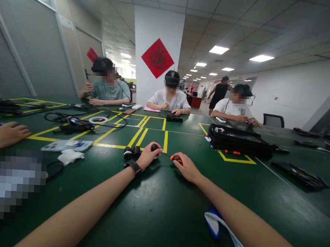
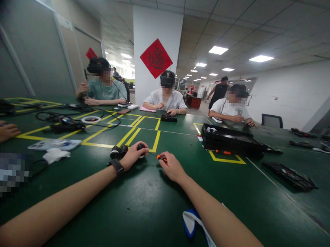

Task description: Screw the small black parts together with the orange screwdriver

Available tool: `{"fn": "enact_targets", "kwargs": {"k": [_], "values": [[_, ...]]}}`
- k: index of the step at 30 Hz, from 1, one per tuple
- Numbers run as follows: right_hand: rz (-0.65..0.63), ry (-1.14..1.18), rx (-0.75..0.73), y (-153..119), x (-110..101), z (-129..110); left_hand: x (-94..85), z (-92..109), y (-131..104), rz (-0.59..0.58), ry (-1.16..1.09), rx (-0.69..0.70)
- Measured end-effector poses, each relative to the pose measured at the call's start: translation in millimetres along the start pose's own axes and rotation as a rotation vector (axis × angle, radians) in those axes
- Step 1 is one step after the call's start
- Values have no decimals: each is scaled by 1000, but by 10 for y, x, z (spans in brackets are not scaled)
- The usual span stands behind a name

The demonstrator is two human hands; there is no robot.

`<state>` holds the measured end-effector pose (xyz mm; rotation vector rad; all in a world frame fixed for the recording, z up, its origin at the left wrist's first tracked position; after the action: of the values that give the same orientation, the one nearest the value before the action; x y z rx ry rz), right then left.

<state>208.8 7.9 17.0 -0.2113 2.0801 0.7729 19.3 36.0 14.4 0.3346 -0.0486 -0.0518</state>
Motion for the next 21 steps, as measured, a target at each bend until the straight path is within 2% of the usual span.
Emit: {"fn": "enact_targets", "kwargs": {"k": [7, 21], "values": [[13, -134, -35, 20, 7, 7, -3, -7, -1, -4, -50, -15], [61, -94, 21, 13, -5, 42, -8, 1, -7, 0, -108, -31]]}}
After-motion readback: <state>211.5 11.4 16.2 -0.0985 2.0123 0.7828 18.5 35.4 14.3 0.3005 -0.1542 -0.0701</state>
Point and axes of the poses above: each hand's wrist, its own y-axis towards the middle knuckle, its own x-axis out of the palm, z = x × y, the point moved 3 cm from there along y, towards the middle knuckle, and after that the axes turned 10 degrees about -y, right-handed, at the moved point
